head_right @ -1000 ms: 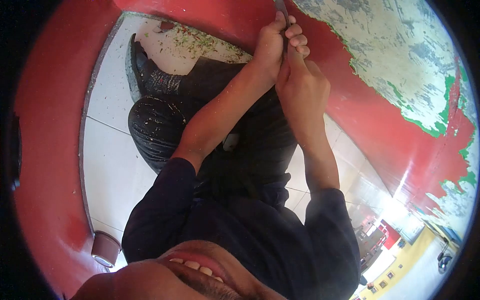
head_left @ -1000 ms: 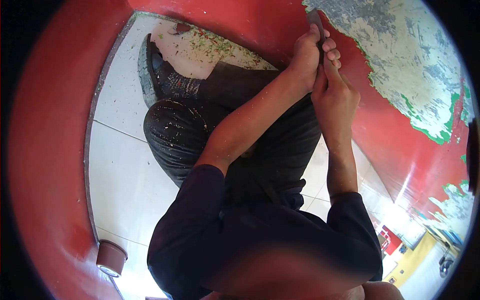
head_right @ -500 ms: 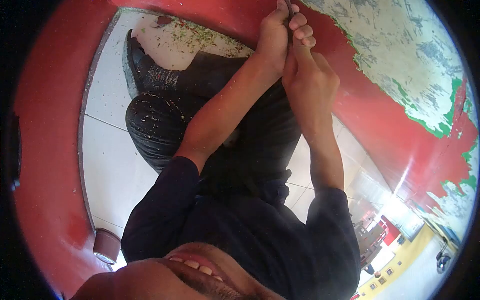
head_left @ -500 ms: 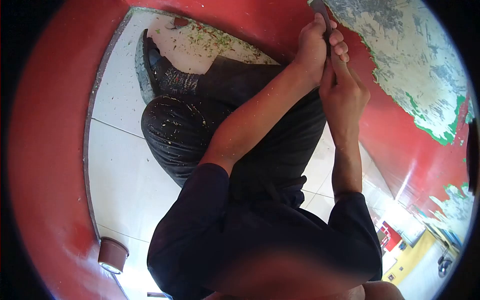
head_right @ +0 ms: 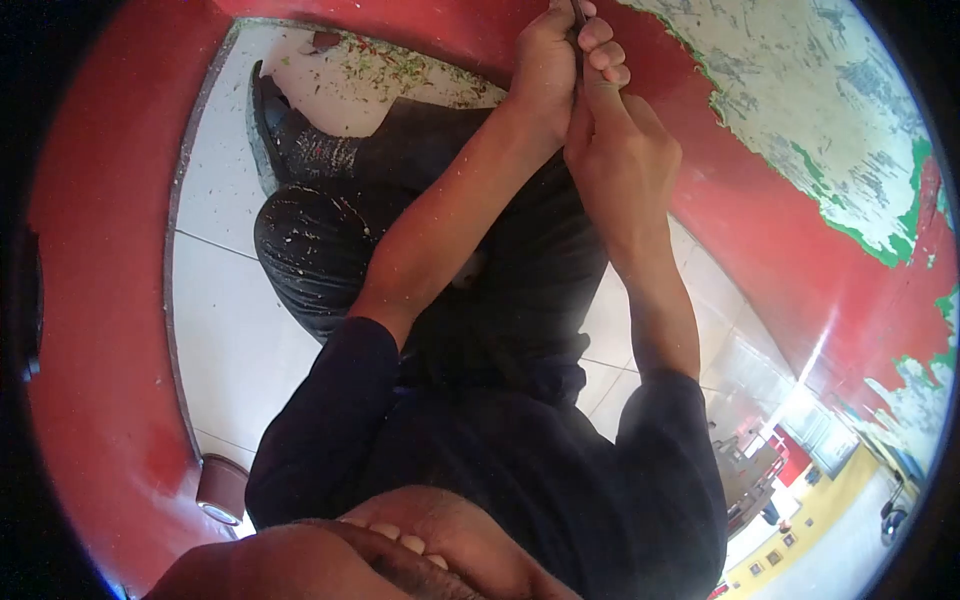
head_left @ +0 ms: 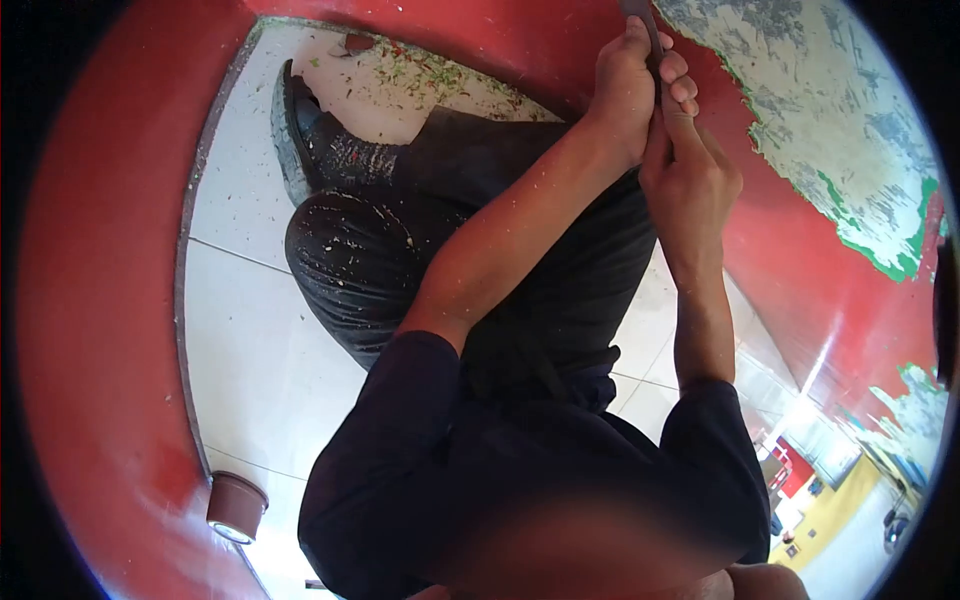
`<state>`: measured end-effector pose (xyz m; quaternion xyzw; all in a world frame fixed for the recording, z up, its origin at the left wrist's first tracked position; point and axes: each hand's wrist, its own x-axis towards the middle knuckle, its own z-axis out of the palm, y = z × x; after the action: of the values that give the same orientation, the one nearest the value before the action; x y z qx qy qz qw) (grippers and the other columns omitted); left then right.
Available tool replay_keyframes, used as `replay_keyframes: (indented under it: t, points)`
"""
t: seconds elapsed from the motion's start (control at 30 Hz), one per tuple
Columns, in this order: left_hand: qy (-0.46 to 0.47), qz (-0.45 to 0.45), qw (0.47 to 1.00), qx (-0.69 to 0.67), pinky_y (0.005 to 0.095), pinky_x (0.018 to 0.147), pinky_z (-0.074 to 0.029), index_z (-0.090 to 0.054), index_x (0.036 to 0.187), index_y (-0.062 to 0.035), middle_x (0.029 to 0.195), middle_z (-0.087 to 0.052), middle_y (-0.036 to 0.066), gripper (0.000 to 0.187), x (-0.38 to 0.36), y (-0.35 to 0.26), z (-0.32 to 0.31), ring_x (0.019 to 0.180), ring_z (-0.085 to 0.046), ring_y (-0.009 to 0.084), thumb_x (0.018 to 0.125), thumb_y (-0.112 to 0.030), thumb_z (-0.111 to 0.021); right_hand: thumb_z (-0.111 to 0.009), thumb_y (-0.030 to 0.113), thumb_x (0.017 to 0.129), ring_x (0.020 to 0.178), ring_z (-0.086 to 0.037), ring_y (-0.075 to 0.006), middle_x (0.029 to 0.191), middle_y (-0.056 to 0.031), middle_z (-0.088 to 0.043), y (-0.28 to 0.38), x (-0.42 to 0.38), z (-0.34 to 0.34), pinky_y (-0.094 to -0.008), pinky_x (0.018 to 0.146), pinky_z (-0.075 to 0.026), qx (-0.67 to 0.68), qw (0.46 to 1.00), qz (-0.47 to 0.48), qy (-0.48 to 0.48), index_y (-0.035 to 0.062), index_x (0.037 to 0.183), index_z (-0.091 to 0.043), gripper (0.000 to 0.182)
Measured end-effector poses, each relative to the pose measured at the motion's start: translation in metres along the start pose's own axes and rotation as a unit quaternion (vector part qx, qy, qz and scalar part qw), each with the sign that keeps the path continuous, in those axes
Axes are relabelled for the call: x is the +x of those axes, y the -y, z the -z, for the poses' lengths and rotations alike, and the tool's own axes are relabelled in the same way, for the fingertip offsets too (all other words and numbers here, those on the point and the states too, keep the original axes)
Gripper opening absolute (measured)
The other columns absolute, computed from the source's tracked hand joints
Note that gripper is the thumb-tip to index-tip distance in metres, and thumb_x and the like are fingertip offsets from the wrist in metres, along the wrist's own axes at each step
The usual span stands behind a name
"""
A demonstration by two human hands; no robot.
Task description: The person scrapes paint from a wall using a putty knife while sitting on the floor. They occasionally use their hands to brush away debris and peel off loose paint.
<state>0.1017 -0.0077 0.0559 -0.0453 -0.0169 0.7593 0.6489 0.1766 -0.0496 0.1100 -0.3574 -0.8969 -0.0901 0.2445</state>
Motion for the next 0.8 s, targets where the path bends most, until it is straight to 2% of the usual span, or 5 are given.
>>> replay_keyframes:
  t: [0.1, 0.2, 0.57, 0.67, 0.8]
  points:
    - [0.06, 0.02, 0.998, -0.028, 0.0354, 0.053, -0.047, -0.047, 0.097, -0.0133, 0.064, -0.043, 0.003, 0.029, 0.011, -0.006, 0.015, 0.054, -0.048, 0.0203, 0.101, -0.041, -0.039, -0.063, 0.008, 0.082, 0.052, -0.059, -0.0279, 0.06, -0.0109, -0.055, -0.006, -0.003, -0.008, -0.0393, 0.047, -0.048, -0.004, 1.0, 0.009, -0.023, 0.0106, 0.101, -0.067, 0.02]
    - [0.018, 0.004, 0.999, -0.042, 0.0347, 0.051, -0.045, -0.048, 0.093, -0.0126, 0.063, -0.043, 0.002, 0.031, 0.004, -0.006, 0.005, 0.052, -0.045, 0.0179, 0.102, -0.04, -0.036, -0.064, 0.008, 0.08, 0.051, -0.058, -0.0282, 0.06, -0.0105, -0.055, -0.008, -0.005, -0.007, -0.0391, 0.046, -0.049, -0.014, 1.0, 0.019, -0.017, 0.0119, 0.101, -0.067, 0.022]
    - [0.127, 0.004, 0.992, -0.003, 0.0315, 0.052, -0.043, -0.049, 0.09, -0.0149, 0.06, -0.037, -0.002, 0.029, 0.018, -0.013, 0.031, 0.052, -0.042, 0.014, 0.101, -0.04, -0.04, -0.064, 0.008, 0.083, 0.055, -0.06, -0.0269, 0.062, -0.0079, -0.057, -0.012, -0.015, -0.018, -0.0383, 0.048, -0.048, -0.026, 0.999, -0.019, -0.018, 0.0136, 0.1, -0.07, 0.019]
    - [0.086, 0.018, 0.996, -0.029, 0.0312, 0.051, -0.042, -0.05, 0.09, -0.015, 0.061, -0.039, -0.002, 0.029, 0.01, -0.01, 0.021, 0.052, -0.042, 0.0137, 0.101, -0.04, -0.041, -0.064, 0.008, 0.082, 0.055, -0.06, -0.0261, 0.062, -0.0078, -0.056, -0.015, -0.013, -0.005, -0.0383, 0.048, -0.049, 0.007, 1.0, -0.011, -0.01, 0.0135, 0.102, -0.069, 0.022]
    - [0.119, -0.002, 0.993, 0.021, 0.0313, 0.052, -0.043, -0.051, 0.089, -0.015, 0.061, -0.041, -0.002, 0.028, 0.017, -0.017, 0.02, 0.051, -0.043, 0.0137, 0.101, -0.039, -0.042, -0.065, 0.008, 0.079, 0.054, -0.059, -0.0249, 0.06, -0.0076, -0.055, -0.015, -0.005, -0.018, -0.0382, 0.047, -0.049, 0.0, 0.998, 0.017, -0.065, 0.0123, 0.096, -0.069, 0.019]
